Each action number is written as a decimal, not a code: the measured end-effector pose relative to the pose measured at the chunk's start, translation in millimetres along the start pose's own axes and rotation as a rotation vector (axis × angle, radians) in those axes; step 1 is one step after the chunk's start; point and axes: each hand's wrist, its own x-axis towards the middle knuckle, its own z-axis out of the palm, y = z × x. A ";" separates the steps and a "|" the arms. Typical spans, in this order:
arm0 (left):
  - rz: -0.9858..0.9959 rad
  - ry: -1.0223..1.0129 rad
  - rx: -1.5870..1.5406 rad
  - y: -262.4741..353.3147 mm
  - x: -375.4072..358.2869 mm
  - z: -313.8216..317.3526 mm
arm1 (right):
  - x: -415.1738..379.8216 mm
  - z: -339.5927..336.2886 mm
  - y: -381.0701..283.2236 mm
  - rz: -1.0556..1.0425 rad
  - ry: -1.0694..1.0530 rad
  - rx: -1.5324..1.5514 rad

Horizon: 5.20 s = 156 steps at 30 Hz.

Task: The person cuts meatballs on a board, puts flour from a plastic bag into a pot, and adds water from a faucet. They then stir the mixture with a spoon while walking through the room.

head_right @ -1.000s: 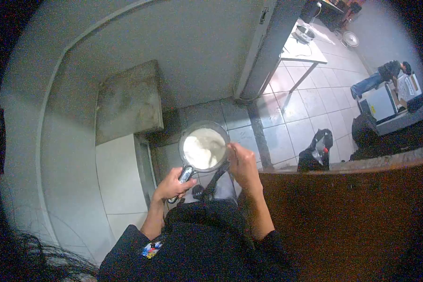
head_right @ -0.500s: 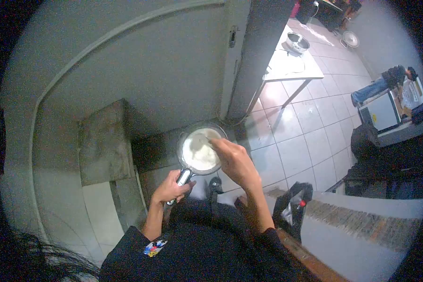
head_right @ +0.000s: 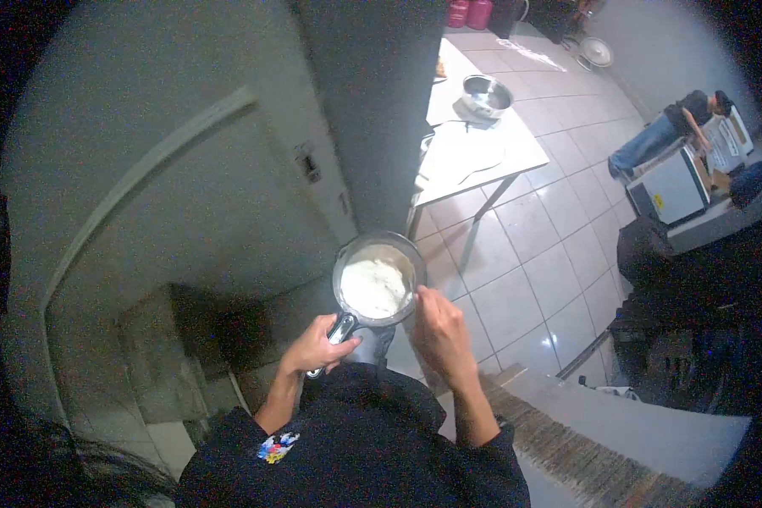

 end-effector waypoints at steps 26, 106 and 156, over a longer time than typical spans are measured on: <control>-0.033 0.117 -0.012 144.0 352.7 136.5 | 209.6 -161.4 332.3 0.004 -0.020 0.035; 0.049 0.371 -0.138 670.3 1438.7 -124.9 | 1275.4 -184.4 1068.5 0.031 -0.171 0.442; 0.161 -0.172 0.127 989.2 2089.2 -215.2 | 1702.5 -293.5 1504.7 0.635 0.265 0.507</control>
